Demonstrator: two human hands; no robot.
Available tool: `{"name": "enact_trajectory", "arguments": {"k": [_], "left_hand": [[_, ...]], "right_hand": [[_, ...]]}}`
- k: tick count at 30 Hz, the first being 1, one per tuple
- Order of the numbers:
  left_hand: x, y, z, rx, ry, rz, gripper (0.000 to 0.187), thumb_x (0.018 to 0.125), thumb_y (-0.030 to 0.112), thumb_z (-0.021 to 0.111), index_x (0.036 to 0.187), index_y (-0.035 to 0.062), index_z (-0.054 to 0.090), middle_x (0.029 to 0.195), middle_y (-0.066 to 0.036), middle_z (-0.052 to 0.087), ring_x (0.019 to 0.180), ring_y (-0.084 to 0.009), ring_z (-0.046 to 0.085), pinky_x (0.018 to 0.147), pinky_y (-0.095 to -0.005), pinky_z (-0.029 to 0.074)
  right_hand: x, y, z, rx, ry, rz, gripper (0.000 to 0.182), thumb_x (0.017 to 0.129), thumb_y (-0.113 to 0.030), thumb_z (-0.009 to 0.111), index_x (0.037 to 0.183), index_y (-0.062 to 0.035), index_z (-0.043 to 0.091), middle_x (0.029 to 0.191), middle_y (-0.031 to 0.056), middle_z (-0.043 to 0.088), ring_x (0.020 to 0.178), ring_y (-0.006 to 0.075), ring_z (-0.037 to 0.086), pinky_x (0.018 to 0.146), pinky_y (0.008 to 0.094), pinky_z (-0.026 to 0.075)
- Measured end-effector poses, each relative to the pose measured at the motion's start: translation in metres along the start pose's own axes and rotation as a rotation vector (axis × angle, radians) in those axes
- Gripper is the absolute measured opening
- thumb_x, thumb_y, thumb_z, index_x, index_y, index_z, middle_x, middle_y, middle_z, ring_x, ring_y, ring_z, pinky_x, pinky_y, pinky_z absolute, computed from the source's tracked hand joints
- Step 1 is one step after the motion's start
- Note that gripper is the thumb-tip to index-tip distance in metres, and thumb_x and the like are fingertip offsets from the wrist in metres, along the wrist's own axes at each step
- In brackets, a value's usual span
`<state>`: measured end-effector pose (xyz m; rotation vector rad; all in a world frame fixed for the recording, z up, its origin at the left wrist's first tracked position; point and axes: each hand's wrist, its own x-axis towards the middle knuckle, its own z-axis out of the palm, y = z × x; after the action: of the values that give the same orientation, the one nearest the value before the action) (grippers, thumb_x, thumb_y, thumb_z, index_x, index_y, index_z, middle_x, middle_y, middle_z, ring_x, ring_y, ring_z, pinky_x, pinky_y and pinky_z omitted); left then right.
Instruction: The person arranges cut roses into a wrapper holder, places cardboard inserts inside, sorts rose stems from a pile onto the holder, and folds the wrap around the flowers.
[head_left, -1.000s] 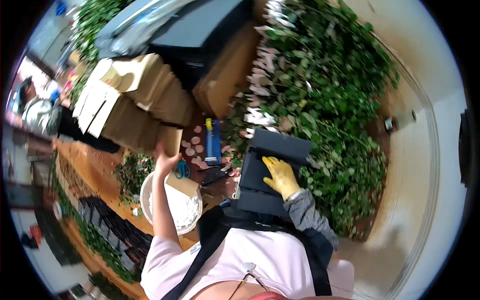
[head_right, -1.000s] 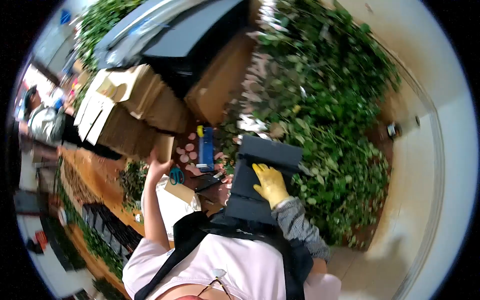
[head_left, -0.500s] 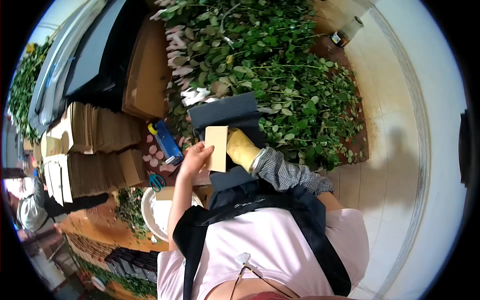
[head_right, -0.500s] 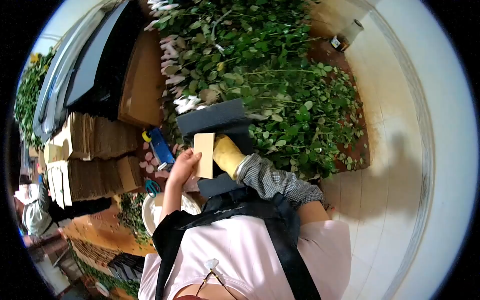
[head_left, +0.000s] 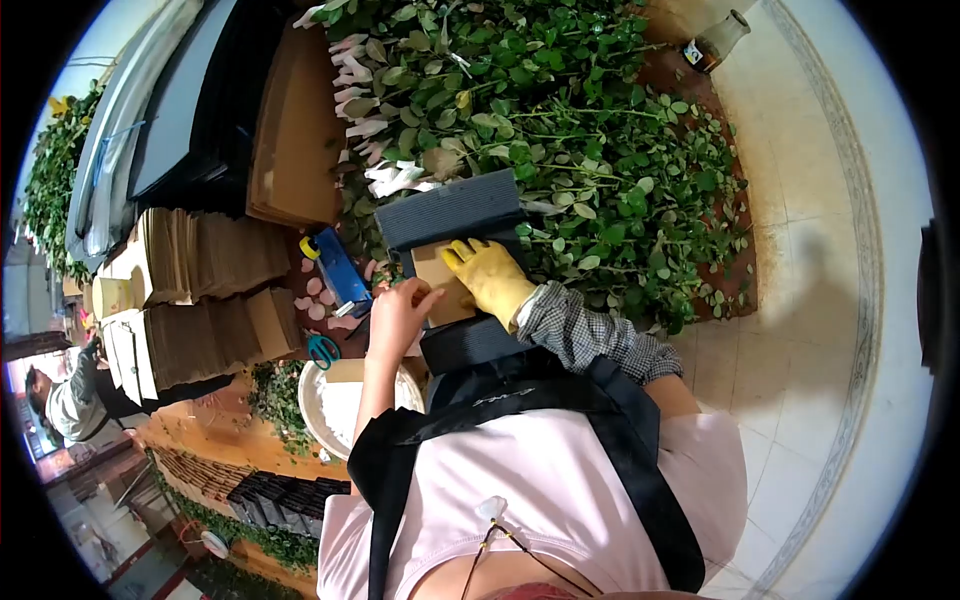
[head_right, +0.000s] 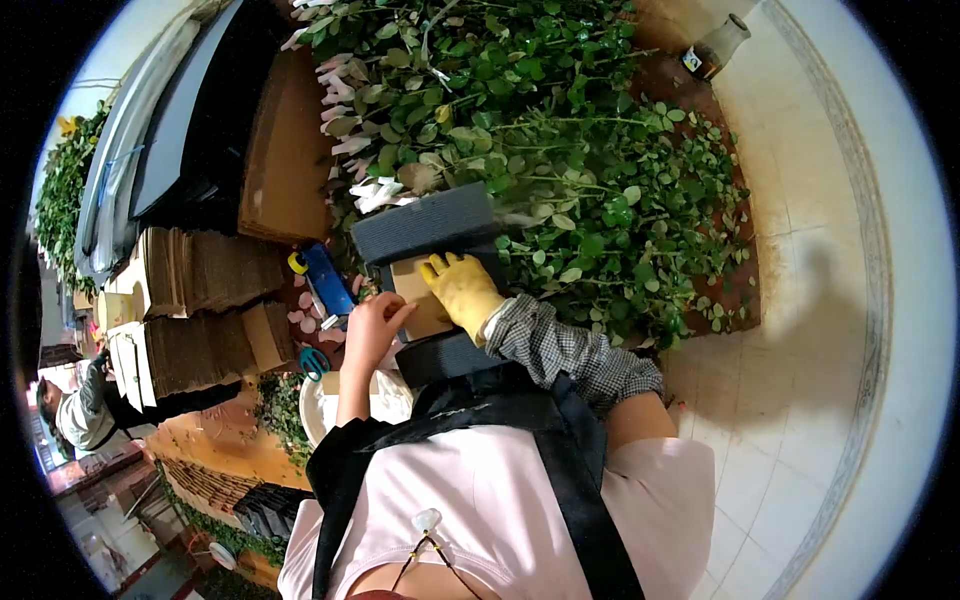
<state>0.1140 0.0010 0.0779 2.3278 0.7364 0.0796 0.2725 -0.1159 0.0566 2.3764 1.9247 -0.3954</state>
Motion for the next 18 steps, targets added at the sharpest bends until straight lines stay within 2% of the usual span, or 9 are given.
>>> {"name": "enact_trajectory", "arguments": {"k": [1,2,4,5,8,10,12,14,18], "left_hand": [[-0.003,0.009,-0.006,-0.214,-0.066,-0.031,0.045,0.083,0.043,0.077,0.100,0.0015,0.073,0.091,-0.017,0.074,0.083,-0.0301,0.073,0.074,-0.0358,0.058],[-0.005,0.024,-0.013,-0.073,-0.189,-0.015,0.057,0.079,0.041,0.081,0.116,-0.0006,0.069,0.114,-0.021,0.070,0.099,-0.0317,0.071,0.086,-0.0372,0.057],[-0.009,0.025,0.005,0.220,-0.157,0.142,0.075,0.074,0.052,0.082,0.123,-0.0017,0.064,0.126,-0.021,0.065,0.104,-0.0346,0.069,0.090,-0.0390,0.055],[-0.003,0.031,0.007,0.308,-0.324,0.029,0.087,0.070,0.060,0.080,0.127,-0.0023,0.061,0.131,-0.021,0.062,0.109,-0.0356,0.066,0.093,-0.0401,0.053],[0.004,0.031,0.003,0.224,-0.247,0.035,0.087,0.070,0.063,0.079,0.126,-0.0019,0.062,0.130,-0.022,0.062,0.109,-0.0357,0.066,0.092,-0.0399,0.054],[0.005,0.011,0.008,0.239,-0.142,0.100,0.072,0.079,0.054,0.077,0.122,-0.0024,0.063,0.129,-0.024,0.062,0.105,-0.0369,0.067,0.089,-0.0412,0.054],[0.004,-0.014,0.014,0.164,0.166,0.049,0.051,0.089,0.041,0.072,0.114,-0.0022,0.064,0.107,-0.021,0.069,0.095,-0.0359,0.068,0.081,-0.0451,0.054],[0.001,-0.031,0.023,-0.147,0.175,-0.200,0.030,0.093,0.024,0.069,0.108,-0.0011,0.063,0.089,-0.020,0.068,0.084,-0.0349,0.068,0.072,-0.0431,0.053],[0.005,-0.051,0.041,-0.266,0.158,-0.369,0.030,0.086,0.014,0.076,0.097,-0.0010,0.053,0.080,-0.018,0.064,0.072,-0.0332,0.064,0.065,-0.0399,0.051]], "right_hand": [[0.005,-0.003,0.004,-0.027,-0.017,0.022,0.069,0.077,-0.032,0.077,0.136,-0.0089,0.050,0.131,0.0092,0.057,0.117,0.0264,0.058,0.090,0.0383,0.049],[0.009,-0.006,0.008,-0.054,-0.035,0.044,0.062,0.080,-0.029,0.073,0.134,-0.0091,0.052,0.129,0.0087,0.058,0.116,0.0261,0.059,0.089,0.0380,0.049],[0.014,-0.010,0.015,-0.124,-0.035,0.079,0.053,0.083,-0.024,0.070,0.131,-0.0101,0.054,0.126,0.0085,0.060,0.115,0.0260,0.059,0.088,0.0383,0.050],[0.011,-0.006,0.014,-0.127,-0.029,0.082,0.053,0.083,-0.024,0.070,0.131,-0.0101,0.054,0.126,0.0085,0.060,0.115,0.0260,0.059,0.088,0.0383,0.050],[-0.003,0.018,0.008,0.062,0.088,-0.054,0.054,0.080,-0.024,0.074,0.129,-0.0104,0.055,0.127,0.0090,0.060,0.115,0.0274,0.059,0.090,0.0399,0.050],[-0.009,0.027,0.006,0.266,0.135,-0.106,0.053,0.075,-0.020,0.079,0.123,-0.0069,0.061,0.136,0.0116,0.057,0.124,0.0315,0.055,0.099,0.0431,0.048],[-0.008,0.028,0.004,0.304,0.100,-0.088,0.050,0.076,-0.020,0.078,0.122,-0.0059,0.063,0.144,0.0140,0.053,0.130,0.0322,0.052,0.104,0.0424,0.046],[-0.009,0.029,-0.007,0.326,0.014,-0.081,0.051,0.076,-0.021,0.078,0.123,-0.0057,0.063,0.145,0.0141,0.052,0.130,0.0321,0.052,0.104,0.0417,0.046],[-0.002,0.024,-0.005,0.219,0.032,-0.083,0.043,0.075,-0.022,0.079,0.113,-0.0079,0.065,0.122,0.0099,0.060,0.116,0.0282,0.058,0.095,0.0414,0.050]]}}
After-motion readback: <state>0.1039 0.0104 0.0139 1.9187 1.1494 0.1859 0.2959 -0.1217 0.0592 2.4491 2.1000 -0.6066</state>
